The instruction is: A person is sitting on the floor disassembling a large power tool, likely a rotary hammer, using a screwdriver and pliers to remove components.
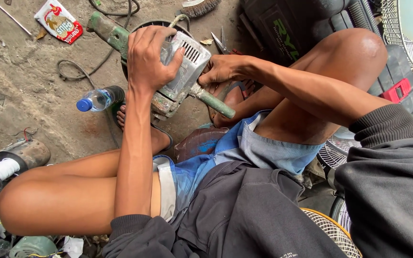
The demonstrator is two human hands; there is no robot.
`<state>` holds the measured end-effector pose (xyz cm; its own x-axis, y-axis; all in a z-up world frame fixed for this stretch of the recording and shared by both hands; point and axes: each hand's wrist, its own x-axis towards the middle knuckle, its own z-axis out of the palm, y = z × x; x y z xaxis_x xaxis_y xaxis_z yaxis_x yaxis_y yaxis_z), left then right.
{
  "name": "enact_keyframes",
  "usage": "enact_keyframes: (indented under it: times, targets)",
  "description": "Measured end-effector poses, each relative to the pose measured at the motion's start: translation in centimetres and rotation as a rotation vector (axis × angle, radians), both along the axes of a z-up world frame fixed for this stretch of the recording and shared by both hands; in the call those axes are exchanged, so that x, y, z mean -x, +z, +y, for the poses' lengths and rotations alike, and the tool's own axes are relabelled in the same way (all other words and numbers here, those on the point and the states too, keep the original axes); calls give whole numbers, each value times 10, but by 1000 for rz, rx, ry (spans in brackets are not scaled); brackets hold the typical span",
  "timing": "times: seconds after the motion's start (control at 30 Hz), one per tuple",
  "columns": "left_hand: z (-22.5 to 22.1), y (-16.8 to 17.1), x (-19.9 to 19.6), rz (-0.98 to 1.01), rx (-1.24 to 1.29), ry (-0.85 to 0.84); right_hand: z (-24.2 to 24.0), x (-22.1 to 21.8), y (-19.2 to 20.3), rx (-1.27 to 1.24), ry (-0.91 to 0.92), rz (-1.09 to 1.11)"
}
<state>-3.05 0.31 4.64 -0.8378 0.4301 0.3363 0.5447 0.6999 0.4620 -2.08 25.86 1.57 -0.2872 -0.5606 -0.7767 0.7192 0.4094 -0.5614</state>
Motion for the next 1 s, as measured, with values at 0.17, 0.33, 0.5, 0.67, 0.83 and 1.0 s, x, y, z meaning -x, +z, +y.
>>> enact_keyframes:
  times: [0.17,0.33,0.5,0.67,0.83,1.0]
  targets:
    - [1,-22,-6,270,275,80,-2,6,27,-66,162,228]
    - [32,-5,-93,145,352,114,3,13,33,-39,190,268]
    - [64,25,-180,-714,-53,304,2,19,48,-49,316,316]
    - [74,-21,-175,-1518,-1249,865,5,18,56,-122,622,679]
    - [75,-68,-181,-1301,-1522,751,8,-8,31,-241,706,1099]
    - [76,-42,-173,-1247,-1736,669,18,-11,52,-64,686,1453]
